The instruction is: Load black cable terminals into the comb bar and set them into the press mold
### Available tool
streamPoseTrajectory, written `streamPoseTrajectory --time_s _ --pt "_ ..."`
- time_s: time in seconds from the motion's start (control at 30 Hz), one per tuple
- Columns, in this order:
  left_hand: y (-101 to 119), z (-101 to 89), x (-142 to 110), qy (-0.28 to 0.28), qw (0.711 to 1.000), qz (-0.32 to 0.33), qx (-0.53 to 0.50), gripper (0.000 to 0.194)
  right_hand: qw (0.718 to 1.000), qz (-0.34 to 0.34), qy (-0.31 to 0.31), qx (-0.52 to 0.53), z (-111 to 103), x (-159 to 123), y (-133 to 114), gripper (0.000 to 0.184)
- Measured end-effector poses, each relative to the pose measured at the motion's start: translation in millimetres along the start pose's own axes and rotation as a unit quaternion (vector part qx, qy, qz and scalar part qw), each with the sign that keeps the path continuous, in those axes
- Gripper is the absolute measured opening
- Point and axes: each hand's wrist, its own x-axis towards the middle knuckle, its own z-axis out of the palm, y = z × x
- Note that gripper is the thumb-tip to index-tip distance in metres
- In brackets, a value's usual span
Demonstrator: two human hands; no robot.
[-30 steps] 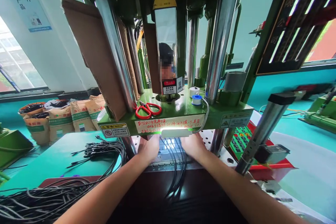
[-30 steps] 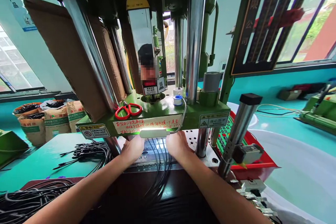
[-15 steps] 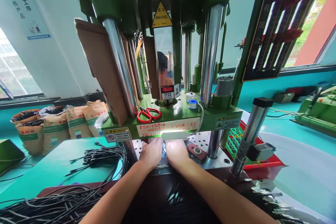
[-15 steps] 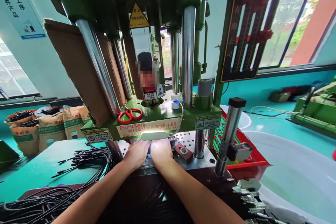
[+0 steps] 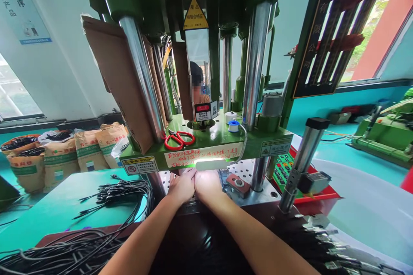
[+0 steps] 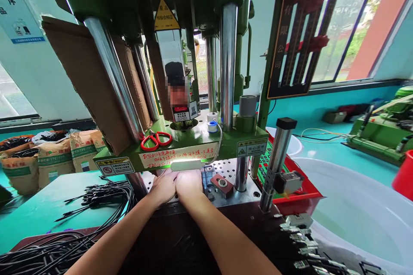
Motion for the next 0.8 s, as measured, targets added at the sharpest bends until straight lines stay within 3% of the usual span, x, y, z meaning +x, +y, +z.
streamPoseTrajectory --time_s 0.3,0.53,0.8 --pt "17 13.2 4 0.052 0.997 0.055 0.03 0.033 0.998 0.054 0.033 -0.013 -4 -26 32 0.032" --pt "8 10.2 2 0.029 0.993 0.104 0.035 0.039 0.999 0.025 0.033 -0.016 4 -16 22 0.026" --pt "4 12.9 3 0.025 0.994 0.101 0.03 0.036 0.999 0.032 -0.009 -0.012 7 -5 10 0.022"
